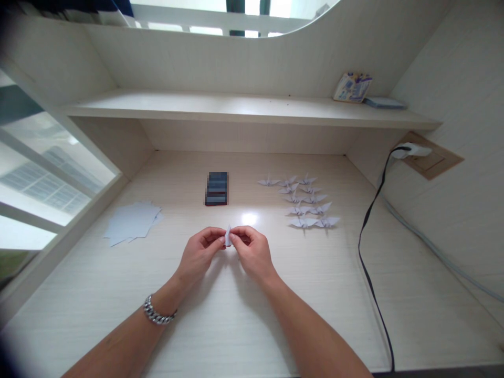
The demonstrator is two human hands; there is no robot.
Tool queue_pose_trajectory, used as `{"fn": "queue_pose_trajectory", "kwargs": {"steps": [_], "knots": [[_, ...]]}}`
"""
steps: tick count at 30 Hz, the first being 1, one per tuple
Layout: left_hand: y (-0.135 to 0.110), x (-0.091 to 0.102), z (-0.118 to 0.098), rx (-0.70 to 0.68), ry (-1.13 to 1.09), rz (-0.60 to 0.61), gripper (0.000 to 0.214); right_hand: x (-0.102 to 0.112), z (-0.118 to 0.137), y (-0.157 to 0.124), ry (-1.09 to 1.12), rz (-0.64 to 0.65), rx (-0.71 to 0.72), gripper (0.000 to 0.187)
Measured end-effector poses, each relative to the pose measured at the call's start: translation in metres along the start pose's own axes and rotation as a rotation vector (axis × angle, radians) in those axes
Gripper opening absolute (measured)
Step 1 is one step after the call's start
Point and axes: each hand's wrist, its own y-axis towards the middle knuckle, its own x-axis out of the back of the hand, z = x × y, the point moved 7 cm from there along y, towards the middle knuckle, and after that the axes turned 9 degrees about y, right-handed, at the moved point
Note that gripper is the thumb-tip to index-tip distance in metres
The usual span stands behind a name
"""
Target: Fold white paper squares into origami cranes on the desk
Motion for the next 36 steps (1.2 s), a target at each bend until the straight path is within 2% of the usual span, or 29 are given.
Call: {"fn": "queue_pose_trajectory", "kwargs": {"steps": [5, 10, 21, 28, 36], "knots": [[0.001, 0.001, 0.004, 0.013, -0.028, -0.018, 0.014, 0.000, -0.001, 0.000, -0.003, -0.013, -0.004, 0.019], [0.001, -0.002, 0.007, 0.023, -0.064, 0.010, 0.021, -0.001, -0.002, 0.000, -0.022, 0.013, -0.040, 0.029], [0.002, -0.005, 0.007, 0.024, 0.004, 0.103, 0.025, 0.001, -0.003, 0.001, -0.041, 0.010, -0.048, 0.018], [0.003, -0.004, 0.007, 0.002, 0.056, 0.064, 0.024, 0.000, 0.007, -0.001, -0.124, 0.004, 0.016, 0.012], [0.003, -0.004, 0.008, 0.000, 0.049, 0.058, 0.023, 0.002, 0.004, 0.001, -0.157, -0.001, -0.012, 0.015]]}}
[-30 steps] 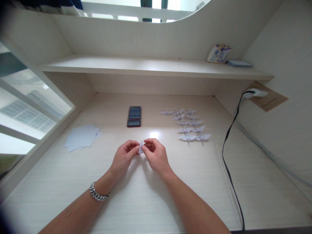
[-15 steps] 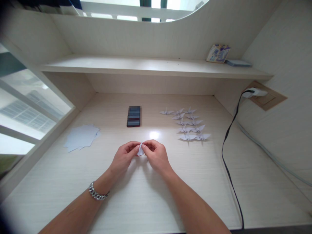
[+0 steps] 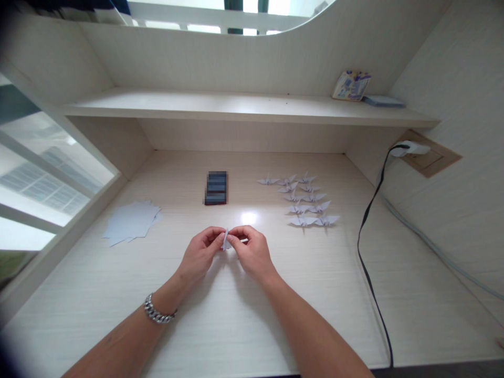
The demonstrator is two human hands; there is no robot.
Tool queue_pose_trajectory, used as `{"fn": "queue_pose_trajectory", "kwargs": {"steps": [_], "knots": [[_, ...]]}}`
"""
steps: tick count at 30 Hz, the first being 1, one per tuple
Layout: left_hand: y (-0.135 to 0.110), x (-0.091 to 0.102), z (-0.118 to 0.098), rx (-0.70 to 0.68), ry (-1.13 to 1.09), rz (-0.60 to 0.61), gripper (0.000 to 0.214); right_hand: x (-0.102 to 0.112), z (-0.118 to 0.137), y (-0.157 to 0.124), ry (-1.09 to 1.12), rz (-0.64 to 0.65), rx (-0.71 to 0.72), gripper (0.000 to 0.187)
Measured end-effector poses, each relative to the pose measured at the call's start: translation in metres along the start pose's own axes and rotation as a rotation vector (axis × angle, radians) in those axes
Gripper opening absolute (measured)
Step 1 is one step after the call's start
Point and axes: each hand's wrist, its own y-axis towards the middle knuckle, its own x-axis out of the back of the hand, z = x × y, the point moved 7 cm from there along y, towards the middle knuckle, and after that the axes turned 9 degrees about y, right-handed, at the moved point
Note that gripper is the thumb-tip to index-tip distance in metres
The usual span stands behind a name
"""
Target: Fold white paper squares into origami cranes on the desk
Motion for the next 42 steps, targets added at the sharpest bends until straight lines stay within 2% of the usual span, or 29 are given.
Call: {"fn": "queue_pose_trajectory", "kwargs": {"steps": [13, 23, 28, 33, 42], "knots": [[0.000, -0.001, 0.002, -0.003, -0.007, 0.010, 0.022, -0.005, -0.008, 0.001, 0.004, 0.055, -0.074, 0.015], [-0.002, -0.004, 0.001, -0.006, -0.030, 0.010, 0.021, -0.005, 0.000, -0.003, -0.027, 0.039, -0.018, 0.013], [-0.002, -0.006, -0.003, -0.004, -0.040, 0.042, 0.023, -0.003, -0.003, -0.003, 0.051, 0.006, -0.035, 0.020], [-0.002, -0.007, -0.007, -0.010, -0.020, 0.073, 0.024, 0.001, -0.004, -0.002, 0.019, -0.011, -0.054, 0.016], [-0.004, -0.011, -0.009, -0.043, 0.072, 0.152, 0.025, 0.002, -0.011, 0.002, 0.070, 0.038, -0.136, 0.014]]}}
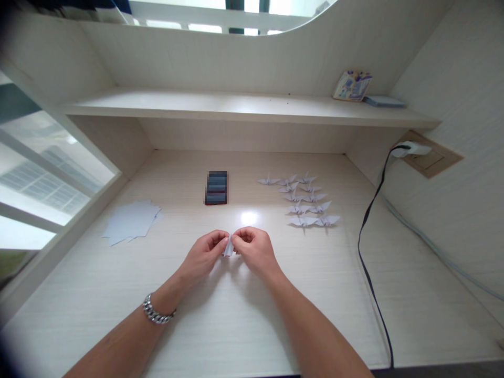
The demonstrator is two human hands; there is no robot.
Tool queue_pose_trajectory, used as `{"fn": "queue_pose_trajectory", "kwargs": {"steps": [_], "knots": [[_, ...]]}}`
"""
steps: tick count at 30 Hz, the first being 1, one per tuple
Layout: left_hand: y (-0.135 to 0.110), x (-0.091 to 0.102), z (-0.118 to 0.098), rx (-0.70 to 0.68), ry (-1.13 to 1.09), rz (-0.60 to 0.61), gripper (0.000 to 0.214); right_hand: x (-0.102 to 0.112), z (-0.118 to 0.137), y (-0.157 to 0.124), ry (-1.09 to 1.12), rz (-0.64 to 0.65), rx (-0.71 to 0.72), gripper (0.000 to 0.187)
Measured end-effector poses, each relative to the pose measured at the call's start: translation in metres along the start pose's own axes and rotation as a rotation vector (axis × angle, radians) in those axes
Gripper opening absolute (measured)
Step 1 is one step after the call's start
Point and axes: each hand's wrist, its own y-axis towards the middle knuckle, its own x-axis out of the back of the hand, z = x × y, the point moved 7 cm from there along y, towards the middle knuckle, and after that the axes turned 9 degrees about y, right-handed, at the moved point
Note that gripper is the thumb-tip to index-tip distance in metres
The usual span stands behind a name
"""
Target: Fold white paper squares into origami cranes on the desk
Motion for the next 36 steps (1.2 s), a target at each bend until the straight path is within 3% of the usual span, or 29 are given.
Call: {"fn": "queue_pose_trajectory", "kwargs": {"steps": [15, 23, 36], "knots": [[-0.002, 0.003, -0.004, 0.011, 0.068, -0.110, 0.023, -0.002, 0.001, 0.001, -0.002, 0.035, 0.033, 0.029], [-0.002, 0.008, 0.000, 0.023, 0.074, -0.149, 0.022, -0.004, -0.005, 0.001, 0.061, 0.080, 0.036, 0.023], [-0.003, 0.010, -0.005, -0.003, 0.099, -0.159, 0.022, -0.005, 0.004, -0.002, -0.036, 0.138, 0.053, 0.016]]}}
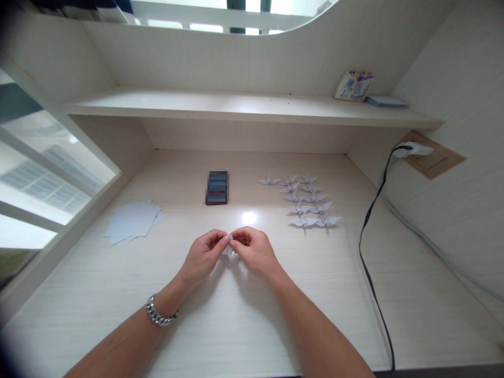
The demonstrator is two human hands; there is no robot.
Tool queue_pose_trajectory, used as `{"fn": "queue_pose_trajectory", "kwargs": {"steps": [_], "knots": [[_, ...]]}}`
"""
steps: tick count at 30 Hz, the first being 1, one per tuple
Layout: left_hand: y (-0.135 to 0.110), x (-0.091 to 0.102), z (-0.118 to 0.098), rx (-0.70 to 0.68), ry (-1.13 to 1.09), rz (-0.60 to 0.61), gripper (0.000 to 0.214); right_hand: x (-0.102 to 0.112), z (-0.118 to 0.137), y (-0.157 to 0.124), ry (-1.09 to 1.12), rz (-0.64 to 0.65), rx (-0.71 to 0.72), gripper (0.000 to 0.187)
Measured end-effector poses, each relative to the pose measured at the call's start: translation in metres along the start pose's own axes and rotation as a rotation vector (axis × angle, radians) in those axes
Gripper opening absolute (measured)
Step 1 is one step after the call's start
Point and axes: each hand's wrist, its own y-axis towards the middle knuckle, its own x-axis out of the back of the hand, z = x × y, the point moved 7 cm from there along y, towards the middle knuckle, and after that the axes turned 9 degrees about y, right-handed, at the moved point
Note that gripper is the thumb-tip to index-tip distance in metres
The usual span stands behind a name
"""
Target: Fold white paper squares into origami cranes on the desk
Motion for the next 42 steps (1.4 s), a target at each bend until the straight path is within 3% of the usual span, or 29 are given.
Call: {"fn": "queue_pose_trajectory", "kwargs": {"steps": [14, 23, 33, 38, 42], "knots": [[0.003, 0.000, 0.007, 0.032, -0.107, 0.059, 0.021, -0.001, -0.002, -0.001, 0.063, -0.039, 0.006, 0.019], [0.004, 0.011, 0.017, 0.082, -0.153, -0.128, 0.024, -0.012, -0.011, 0.000, 0.146, 0.047, -0.070, 0.032], [0.001, -0.003, 0.011, 0.092, -0.181, 0.102, 0.023, -0.009, -0.003, -0.002, 0.068, 0.056, -0.018, 0.022], [0.003, 0.002, 0.014, 0.091, -0.150, 0.011, 0.023, -0.008, -0.003, -0.002, 0.030, 0.012, -0.011, 0.027], [0.003, 0.007, 0.011, 0.085, -0.141, -0.046, 0.022, -0.013, -0.007, -0.003, -0.094, 0.058, -0.045, 0.017]]}}
